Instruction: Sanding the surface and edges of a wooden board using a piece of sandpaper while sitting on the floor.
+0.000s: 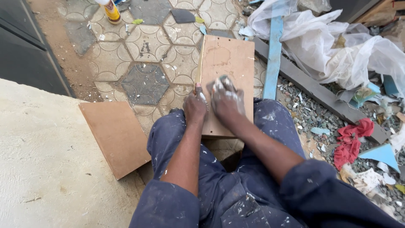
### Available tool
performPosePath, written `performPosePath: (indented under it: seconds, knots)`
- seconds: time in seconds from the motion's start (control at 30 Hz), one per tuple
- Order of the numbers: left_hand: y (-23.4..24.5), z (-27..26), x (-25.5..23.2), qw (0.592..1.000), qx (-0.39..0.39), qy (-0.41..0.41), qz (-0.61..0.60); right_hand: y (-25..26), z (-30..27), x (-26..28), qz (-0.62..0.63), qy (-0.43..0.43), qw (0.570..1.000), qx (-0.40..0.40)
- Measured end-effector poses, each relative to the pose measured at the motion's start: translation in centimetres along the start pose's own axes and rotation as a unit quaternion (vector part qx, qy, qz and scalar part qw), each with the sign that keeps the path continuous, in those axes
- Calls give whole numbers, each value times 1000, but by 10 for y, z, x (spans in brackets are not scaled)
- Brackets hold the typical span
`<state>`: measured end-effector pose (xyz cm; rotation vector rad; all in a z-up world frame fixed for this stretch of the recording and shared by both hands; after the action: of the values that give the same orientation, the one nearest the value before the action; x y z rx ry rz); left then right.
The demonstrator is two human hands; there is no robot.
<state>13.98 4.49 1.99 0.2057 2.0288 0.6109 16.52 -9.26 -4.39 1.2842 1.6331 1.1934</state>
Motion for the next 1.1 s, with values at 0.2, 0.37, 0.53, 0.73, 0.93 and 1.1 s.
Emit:
performPosePath:
  seconds: [0.2,0.37,0.53,0.73,0.93,1.1]
  knots:
    - [-5,5,8,1000,7,-5,-17,-20,-26,22,63,-44,996,42]
    - [-3,7,4,1000,6,6,-14,12,-7,-9,40,-40,998,-19]
    - [-3,3,6,1000,-7,2,-2,75,-11,-20,98,-40,988,-110]
    - [-1,7,-2,1000,-5,-16,1,49,-62,25,3,31,998,-49]
    - [-13,16,18,1000,-8,-3,-1,24,-18,3,22,-51,998,-39]
    - [-5,8,2,1000,1,-4,-3,61,-58,24,-9,-30,999,12]
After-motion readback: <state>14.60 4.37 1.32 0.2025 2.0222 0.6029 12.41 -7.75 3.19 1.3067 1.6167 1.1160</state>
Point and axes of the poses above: each hand's wrist, its own z-axis towards the middle knuckle, its own y-axis out of the back of the hand, x = y × z, the point moved 7 cm from there along z, towards the middle knuckle, and after that the axes turned 4 degrees about -x, right-handed, at the moved point
